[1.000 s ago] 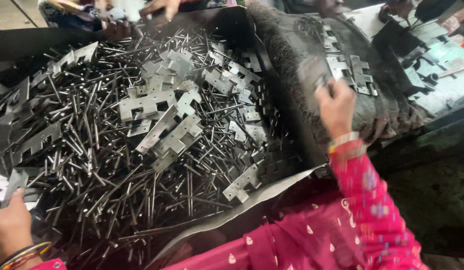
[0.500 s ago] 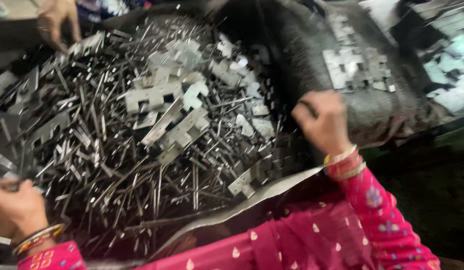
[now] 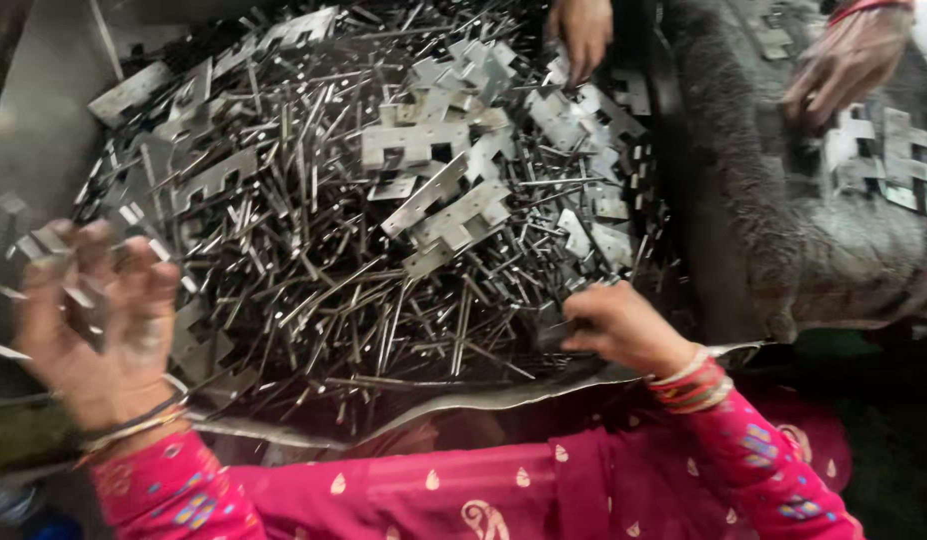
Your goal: The person sits on the floor and assembles small metal brackets by inserting pins into them. They pick up brackets and pins from a large pile, insert the pins, and place the assembled units onto a nearby surface.
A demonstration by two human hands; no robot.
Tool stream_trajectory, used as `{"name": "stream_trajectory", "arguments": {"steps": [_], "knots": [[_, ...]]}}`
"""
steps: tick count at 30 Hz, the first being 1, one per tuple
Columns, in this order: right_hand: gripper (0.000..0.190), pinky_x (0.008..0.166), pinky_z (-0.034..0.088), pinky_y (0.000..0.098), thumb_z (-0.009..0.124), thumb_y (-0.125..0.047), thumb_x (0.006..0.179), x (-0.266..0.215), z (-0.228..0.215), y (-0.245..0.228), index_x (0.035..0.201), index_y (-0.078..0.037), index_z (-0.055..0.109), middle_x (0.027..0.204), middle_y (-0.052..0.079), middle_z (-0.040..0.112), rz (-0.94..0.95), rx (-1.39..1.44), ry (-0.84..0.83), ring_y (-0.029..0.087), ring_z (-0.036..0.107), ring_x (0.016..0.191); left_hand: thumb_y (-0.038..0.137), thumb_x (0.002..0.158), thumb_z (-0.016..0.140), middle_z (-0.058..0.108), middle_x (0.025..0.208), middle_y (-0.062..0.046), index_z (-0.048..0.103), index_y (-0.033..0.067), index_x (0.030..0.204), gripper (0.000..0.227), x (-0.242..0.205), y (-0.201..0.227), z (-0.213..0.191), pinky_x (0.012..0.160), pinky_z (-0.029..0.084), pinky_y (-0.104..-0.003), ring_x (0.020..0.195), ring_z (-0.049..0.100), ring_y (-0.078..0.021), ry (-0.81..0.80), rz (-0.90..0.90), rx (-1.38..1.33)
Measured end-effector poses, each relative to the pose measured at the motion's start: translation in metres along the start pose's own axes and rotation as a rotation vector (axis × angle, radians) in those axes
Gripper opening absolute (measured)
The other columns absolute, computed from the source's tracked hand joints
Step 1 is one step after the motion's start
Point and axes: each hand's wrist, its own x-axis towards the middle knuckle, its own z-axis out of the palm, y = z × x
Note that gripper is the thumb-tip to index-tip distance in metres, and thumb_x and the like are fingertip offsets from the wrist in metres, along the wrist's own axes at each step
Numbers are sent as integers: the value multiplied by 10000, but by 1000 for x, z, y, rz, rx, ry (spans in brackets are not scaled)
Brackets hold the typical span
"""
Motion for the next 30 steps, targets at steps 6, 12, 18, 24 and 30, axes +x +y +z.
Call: {"name": "stream_trajectory", "arguments": {"steps": [6,12,18,24,30], "knots": [[204,660,547,333,797,-127,900,-13,-3,5,1061,-66,688,859,58,737,243,311,509,190,670,752,87,1061,662,768,1107,-87,722,123,1251,202,-17,-53,78,770,623,-340,945,751,-197,-185,485,1734],[229,624,518,438,764,-272,861,-7,21,0,1000,-106,687,790,125,703,159,-311,377,345,686,736,162,799,688,643,833,-118,675,90,818,76,-68,-167,123,661,552,-425,758,656,-322,-923,311,1665],[278,609,503,484,755,-322,862,-7,26,16,1018,-106,676,759,153,695,251,-310,355,385,673,725,152,773,668,635,840,-20,687,149,801,34,-116,-252,104,714,498,-361,845,649,-230,-1344,473,1939],[291,639,527,438,782,-277,864,-8,29,23,1068,-87,698,802,155,726,258,-225,401,352,698,751,173,777,729,657,856,-81,708,81,871,134,-93,-223,97,675,529,-372,804,673,-273,-1057,297,1684],[214,693,523,217,778,-137,937,-8,13,-10,1094,-16,698,905,27,744,223,507,678,45,648,793,149,1000,627,714,968,-90,701,21,1055,157,-46,-180,93,744,596,-343,847,691,-218,-292,-488,503]]}}
